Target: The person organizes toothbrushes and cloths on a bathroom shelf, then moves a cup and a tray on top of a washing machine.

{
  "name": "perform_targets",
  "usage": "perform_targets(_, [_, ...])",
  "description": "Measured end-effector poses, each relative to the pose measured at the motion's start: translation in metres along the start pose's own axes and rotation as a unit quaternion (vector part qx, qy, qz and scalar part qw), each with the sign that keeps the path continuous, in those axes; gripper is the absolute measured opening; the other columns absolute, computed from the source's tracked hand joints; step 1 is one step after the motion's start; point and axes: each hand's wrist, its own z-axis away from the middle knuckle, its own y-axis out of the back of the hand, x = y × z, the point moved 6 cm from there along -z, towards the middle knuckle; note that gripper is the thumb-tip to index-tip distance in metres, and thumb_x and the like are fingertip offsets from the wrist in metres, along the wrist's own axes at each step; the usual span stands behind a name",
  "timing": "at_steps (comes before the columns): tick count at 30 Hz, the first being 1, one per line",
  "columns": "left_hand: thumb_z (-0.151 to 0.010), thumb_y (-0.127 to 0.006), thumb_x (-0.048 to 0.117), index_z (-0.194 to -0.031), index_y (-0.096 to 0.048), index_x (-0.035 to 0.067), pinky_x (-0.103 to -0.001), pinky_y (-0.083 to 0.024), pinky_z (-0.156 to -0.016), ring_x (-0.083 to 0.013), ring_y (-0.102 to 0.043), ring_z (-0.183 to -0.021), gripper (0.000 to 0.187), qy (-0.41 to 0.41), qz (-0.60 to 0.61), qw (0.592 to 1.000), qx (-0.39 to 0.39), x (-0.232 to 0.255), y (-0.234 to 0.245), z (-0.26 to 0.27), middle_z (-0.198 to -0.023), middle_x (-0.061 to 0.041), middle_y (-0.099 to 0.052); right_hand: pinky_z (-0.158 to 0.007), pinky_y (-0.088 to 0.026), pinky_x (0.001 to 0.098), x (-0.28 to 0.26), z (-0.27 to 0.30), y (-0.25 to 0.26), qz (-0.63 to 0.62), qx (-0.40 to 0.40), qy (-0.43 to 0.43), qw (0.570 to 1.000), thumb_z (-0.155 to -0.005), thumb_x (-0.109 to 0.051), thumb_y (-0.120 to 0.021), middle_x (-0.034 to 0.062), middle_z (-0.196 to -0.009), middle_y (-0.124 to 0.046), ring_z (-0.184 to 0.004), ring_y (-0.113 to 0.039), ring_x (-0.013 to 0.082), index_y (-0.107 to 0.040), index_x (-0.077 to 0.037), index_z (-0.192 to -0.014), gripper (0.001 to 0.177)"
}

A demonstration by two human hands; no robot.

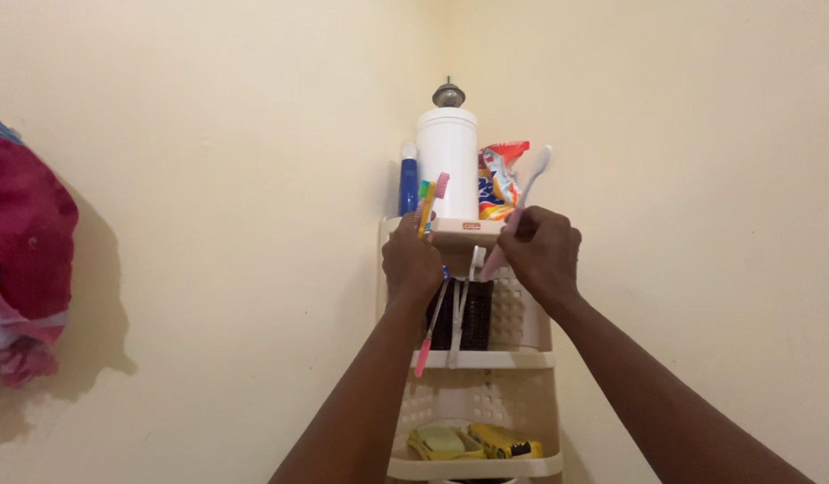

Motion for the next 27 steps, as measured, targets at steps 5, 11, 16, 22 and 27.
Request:
perform_targets(5, [-0.094, -0.06, 0.011, -0.123, -0.068, 0.018, -0.05, -0.051, -0.096, -0.0372, -0.066, -0.111, 0.03, -0.002, 0.002, 1.0, 0.003, 0.0, -0.001, -0.002, -0.115, -0.016, -0.071, -0.074, -0.058, 0.0386, 0.028, -0.01, 0.001, 0.069, 0.023, -0.002, 0.997, -0.087, -0.018, -0.073, 0.015, -0.081, -0.077, -0.074, -0.076, 0.026, -0.074, 0.002, -0.091, 0.02])
perform_targets(11, [-0.095, -0.062, 0.012, -0.12, -0.067, 0.014, -0.052, -0.05, -0.094, -0.0393, -0.065, -0.113, 0.026, -0.014, -0.038, 0.999, -0.01, -0.013, -0.007, -0.011, -0.117, -0.016, -0.07, -0.074, -0.058, 0.0406, 0.063, -0.018, -0.031, 0.061, 0.013, -0.005, 0.998, -0.086, -0.016, -0.071, 0.0156, -0.082, -0.076, -0.076, -0.075, 0.0295, -0.074, -0.001, -0.095, 0.018])
perform_targets(16, [-0.095, -0.063, 0.015, -0.123, -0.067, 0.015, -0.05, -0.051, -0.094, -0.038, -0.066, -0.112, 0.028, 0.019, -0.027, 0.999, -0.034, -0.028, -0.001, -0.011, -0.117, -0.015, -0.072, -0.076, -0.057, 0.0437, 0.078, -0.024, -0.046, 0.072, 0.029, -0.009, 0.997, -0.085, -0.015, -0.073, 0.0154, -0.086, -0.076, -0.08, -0.075, 0.0331, -0.074, -0.001, -0.099, 0.02])
perform_targets(22, [-0.09, -0.066, 0.014, -0.12, -0.069, 0.015, -0.046, -0.053, -0.095, -0.0363, -0.068, -0.11, 0.031, -0.029, 0.004, 1.0, -0.01, -0.035, 0.006, -0.016, -0.119, -0.013, -0.071, -0.082, -0.057, 0.047, 0.088, 0.002, -0.052, 0.099, 0.061, -0.078, 0.99, -0.095, -0.023, -0.07, 0.0195, -0.089, -0.075, -0.087, -0.073, 0.0371, -0.073, 0.002, -0.092, 0.026])
perform_targets(27, [-0.09, -0.066, 0.011, -0.119, -0.071, 0.012, -0.046, -0.052, -0.095, -0.0374, -0.068, -0.11, 0.03, -0.074, 0.02, 0.997, 0.011, -0.032, 0.01, -0.017, -0.119, -0.014, -0.072, -0.087, -0.054, 0.0485, 0.108, 0.0, -0.074, 0.124, -0.068, -0.076, 0.987, -0.087, -0.027, -0.067, 0.0176, -0.1, -0.076, -0.097, -0.072, 0.0357, -0.075, -0.006, -0.099, 0.026])
